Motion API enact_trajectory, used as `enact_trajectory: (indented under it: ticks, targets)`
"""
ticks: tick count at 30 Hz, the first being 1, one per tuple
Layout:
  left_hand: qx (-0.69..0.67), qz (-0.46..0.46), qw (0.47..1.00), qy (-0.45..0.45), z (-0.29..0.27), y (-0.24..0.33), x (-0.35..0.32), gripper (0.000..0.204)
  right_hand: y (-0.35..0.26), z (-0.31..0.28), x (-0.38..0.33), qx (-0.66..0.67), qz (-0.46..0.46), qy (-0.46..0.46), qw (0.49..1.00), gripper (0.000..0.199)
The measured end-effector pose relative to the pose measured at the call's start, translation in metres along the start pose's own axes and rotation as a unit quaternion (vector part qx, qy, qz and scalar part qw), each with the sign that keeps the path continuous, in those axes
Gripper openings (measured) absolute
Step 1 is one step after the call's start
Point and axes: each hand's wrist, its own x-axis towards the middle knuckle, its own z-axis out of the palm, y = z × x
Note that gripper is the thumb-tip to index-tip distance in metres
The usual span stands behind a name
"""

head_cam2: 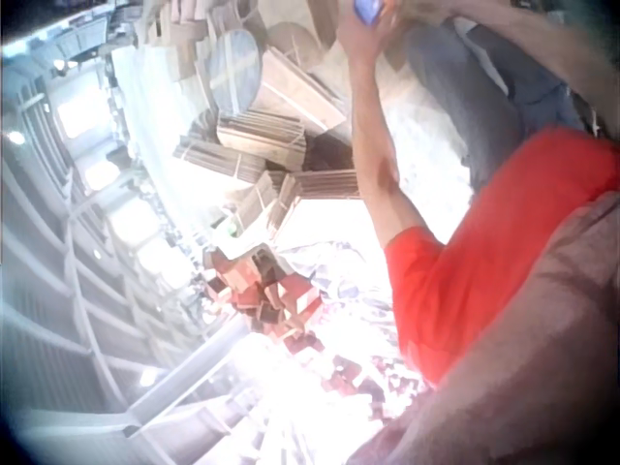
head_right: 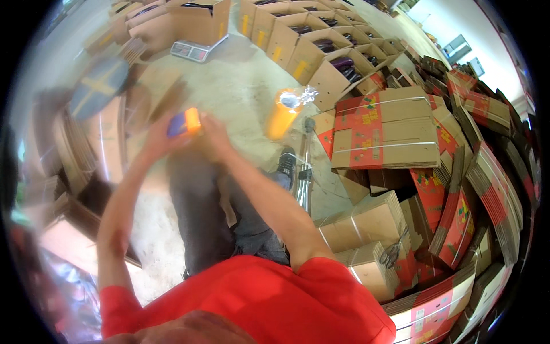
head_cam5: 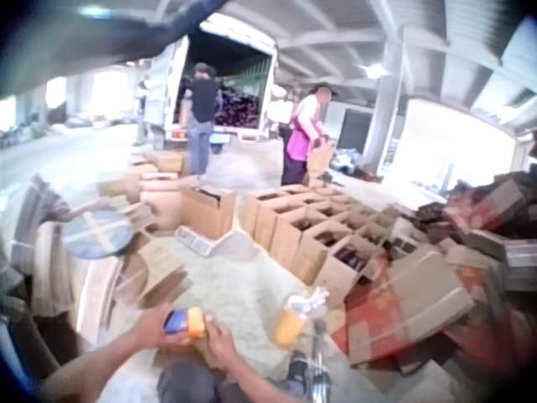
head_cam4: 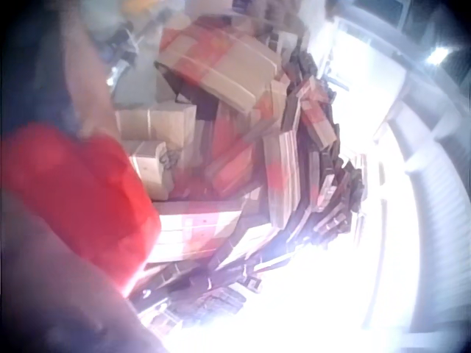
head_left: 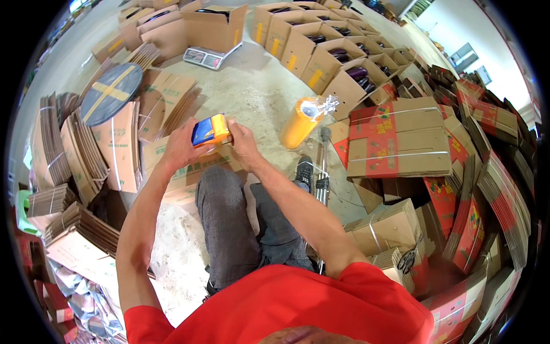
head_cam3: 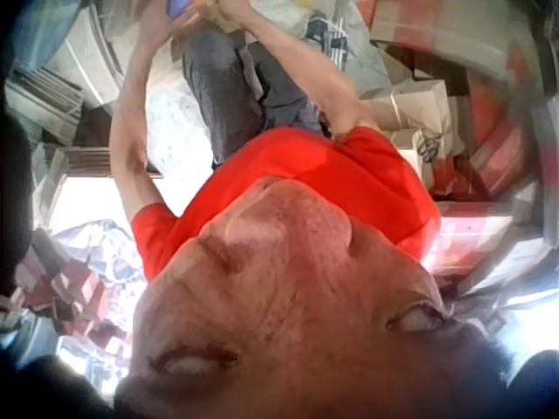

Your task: The person assembles flat cardboard boxes by folding the flaps and securing them with yellow packing tape. The person uses a handheld tape dispenser to apply tape to the seams of each box. The person repeats this process for several boxes, stacking the finished ones nearby.

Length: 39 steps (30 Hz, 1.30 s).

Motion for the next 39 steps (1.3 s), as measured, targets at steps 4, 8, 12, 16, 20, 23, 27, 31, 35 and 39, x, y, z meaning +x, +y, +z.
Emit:
enact_trajectory:
  ticks: [4,8,12,16,20,23,27,31,35,39]
  targets:
    - [0.037,0.021,0.999,0.013,0.003,0.004,0.005,0.063,0.006,-0.003,0.004,0.013,-0.034,-0.035,0.999,0.035]
    - [0.028,-0.009,0.999,-0.017,0.001,0.009,0.008,0.061,0.007,-0.007,0.005,0.052,-0.001,-0.049,0.997,0.032]
    - [0.039,0.019,0.999,-0.004,0.003,-0.001,0.004,0.065,0.017,-0.008,0.006,0.024,0.001,-0.055,0.998,0.031]
    - [-0.012,0.097,0.995,-0.008,-0.001,0.009,0.006,0.075,0.053,-0.015,0.015,-0.041,0.042,0.044,0.997,0.030]
    - [0.012,0.079,0.995,-0.054,-0.010,0.007,-0.002,0.075,0.033,-0.012,0.006,-0.012,0.038,0.064,0.997,0.030]
    - [0.050,0.081,0.990,-0.107,-0.013,0.018,0.008,0.078,0.021,-0.031,0.008,-0.042,0.021,0.093,0.995,0.034]
    - [0.138,0.094,0.974,-0.157,-0.020,0.027,0.020,0.080,0.022,-0.078,0.026,-0.126,0.014,0.172,0.977,0.033]
    - [0.207,0.088,0.958,-0.179,-0.034,0.027,0.024,0.075,0.041,-0.161,0.025,-0.121,0.072,0.186,0.972,0.035]
    - [0.267,0.082,0.945,-0.171,-0.024,0.037,0.028,0.066,0.051,-0.175,0.035,-0.160,0.091,0.157,0.970,0.037]
    - [0.262,0.087,0.938,-0.210,-0.020,0.046,0.046,0.058,0.078,-0.189,0.038,-0.178,0.092,0.146,0.969,0.038]
